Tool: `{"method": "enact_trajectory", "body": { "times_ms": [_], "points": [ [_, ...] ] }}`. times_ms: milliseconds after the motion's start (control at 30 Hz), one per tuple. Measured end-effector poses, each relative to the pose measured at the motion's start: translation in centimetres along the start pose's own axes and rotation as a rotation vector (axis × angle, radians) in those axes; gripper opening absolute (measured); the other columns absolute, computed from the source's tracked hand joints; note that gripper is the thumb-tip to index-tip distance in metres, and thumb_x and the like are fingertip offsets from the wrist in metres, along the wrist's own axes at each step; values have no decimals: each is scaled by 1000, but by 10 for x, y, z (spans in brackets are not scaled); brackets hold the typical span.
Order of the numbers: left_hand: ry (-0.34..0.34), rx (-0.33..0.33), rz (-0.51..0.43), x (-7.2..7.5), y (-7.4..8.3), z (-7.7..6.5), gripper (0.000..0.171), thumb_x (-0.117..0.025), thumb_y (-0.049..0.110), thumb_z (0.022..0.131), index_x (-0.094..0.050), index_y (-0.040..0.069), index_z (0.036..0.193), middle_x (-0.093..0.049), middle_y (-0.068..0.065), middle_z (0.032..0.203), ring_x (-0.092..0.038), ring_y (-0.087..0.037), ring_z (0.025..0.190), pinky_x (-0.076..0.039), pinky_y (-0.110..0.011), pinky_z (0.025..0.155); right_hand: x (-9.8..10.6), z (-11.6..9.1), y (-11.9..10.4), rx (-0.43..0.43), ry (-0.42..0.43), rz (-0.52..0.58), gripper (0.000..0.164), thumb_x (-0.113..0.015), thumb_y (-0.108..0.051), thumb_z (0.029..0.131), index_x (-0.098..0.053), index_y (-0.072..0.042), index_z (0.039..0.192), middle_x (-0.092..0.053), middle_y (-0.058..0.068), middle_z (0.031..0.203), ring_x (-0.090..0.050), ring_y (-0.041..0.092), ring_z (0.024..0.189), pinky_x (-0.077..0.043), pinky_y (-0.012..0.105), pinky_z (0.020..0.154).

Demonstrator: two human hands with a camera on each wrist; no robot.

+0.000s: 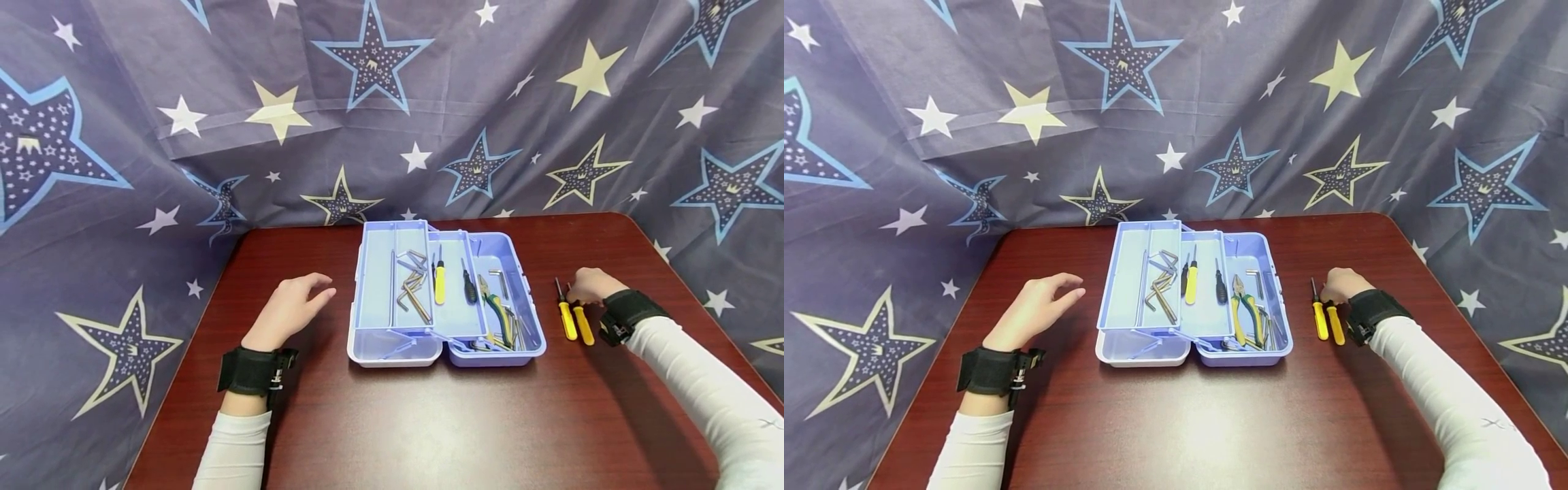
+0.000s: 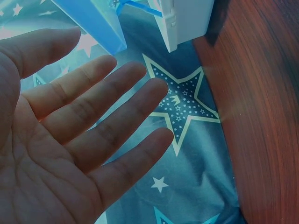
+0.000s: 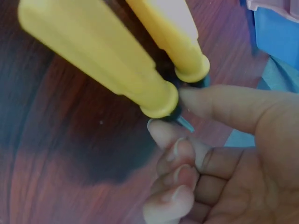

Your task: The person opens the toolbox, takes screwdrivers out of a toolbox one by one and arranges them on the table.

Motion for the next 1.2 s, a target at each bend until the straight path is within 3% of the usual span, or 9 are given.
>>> {"method": "enact_trajectory", "body": {
  "times_ms": [267,500,733,900,1200],
  "points": [
    [-11,4,0,-1,-1,1,32,-60,29,93,-65,5,113,-68,-12,110,-64,-29,101,-49,-47,89,25,-6,-15,29,30,-49,16,-61,-12,77,-61,0,66,-59,4,61,-52,17,56,-39,25,50],
    [-17,9,-1,-3,-5,3,34,-59,31,93,-65,6,115,-68,-11,110,-63,-29,104,-48,-46,89,49,-17,-40,95,66,-72,22,-62,-16,83,-62,0,68,-60,5,61,-47,14,46,-40,25,43],
    [-22,11,8,-4,-5,2,34,-58,32,93,-65,6,115,-68,-10,110,-63,-27,102,-49,-46,88,69,-27,-80,127,96,-117,24,-61,-17,87,-63,-2,68,-60,5,63,-47,15,48,-41,28,47],
    [-32,10,-1,-8,-6,4,34,-58,31,94,-65,6,115,-68,-11,111,-63,-28,100,-49,-45,86,79,-26,-110,182,137,-145,30,-61,-16,87,-60,-6,59,-55,2,56,-46,17,50,-36,28,51],
    [-80,27,-22,-30,-12,9,34,-59,31,93,-65,5,116,-68,-10,108,-63,-24,90,-50,-43,79,86,-20,-174,222,196,-215,26,-63,-19,84,-59,-5,62,-56,3,57,-50,18,49,-41,30,52]
  ]
}}
Point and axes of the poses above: each hand's wrist, its own z-axis towards the middle knuckle, its own x-axis out of the back of the hand, y = z × x, the point moved 8 cm from there along z, towards the middle knuckle
